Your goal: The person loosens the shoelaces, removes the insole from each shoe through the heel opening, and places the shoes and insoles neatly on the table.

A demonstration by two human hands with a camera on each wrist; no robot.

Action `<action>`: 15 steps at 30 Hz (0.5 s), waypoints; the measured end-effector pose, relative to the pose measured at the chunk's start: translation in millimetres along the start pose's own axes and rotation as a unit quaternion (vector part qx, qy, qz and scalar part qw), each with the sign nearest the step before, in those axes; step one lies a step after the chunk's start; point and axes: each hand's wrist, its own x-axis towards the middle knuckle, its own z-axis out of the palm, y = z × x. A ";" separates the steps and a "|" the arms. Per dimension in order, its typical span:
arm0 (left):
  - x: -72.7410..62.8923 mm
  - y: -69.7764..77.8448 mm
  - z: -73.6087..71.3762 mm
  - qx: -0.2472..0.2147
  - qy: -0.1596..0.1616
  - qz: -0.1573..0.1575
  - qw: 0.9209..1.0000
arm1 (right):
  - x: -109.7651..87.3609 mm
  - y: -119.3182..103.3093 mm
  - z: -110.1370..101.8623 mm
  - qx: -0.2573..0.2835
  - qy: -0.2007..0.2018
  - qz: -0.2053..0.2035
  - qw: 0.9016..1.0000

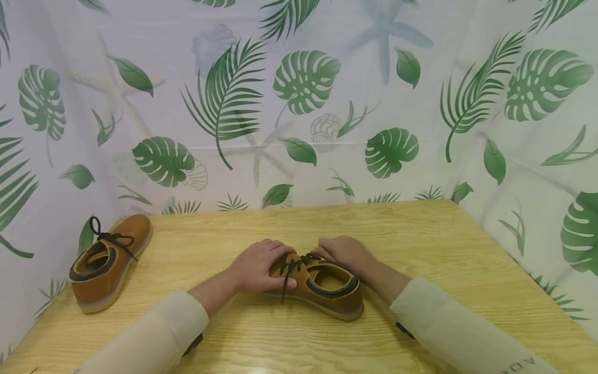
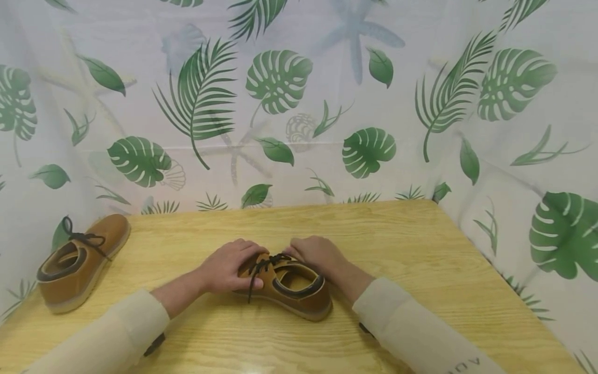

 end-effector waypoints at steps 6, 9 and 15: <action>0.5 0.7 -1.1 0.000 -0.001 -0.001 1.000 | -0.2 0.7 2.5 -0.034 0.021 -0.003 0.999; 0.6 1.4 -2.1 -0.001 -0.003 -0.002 1.000 | -0.8 0.5 2.7 -0.055 0.029 0.002 0.998; 0.5 1.4 -2.3 0.002 -0.005 -0.003 1.000 | -1.5 -1.6 1.1 -0.049 0.025 0.019 0.998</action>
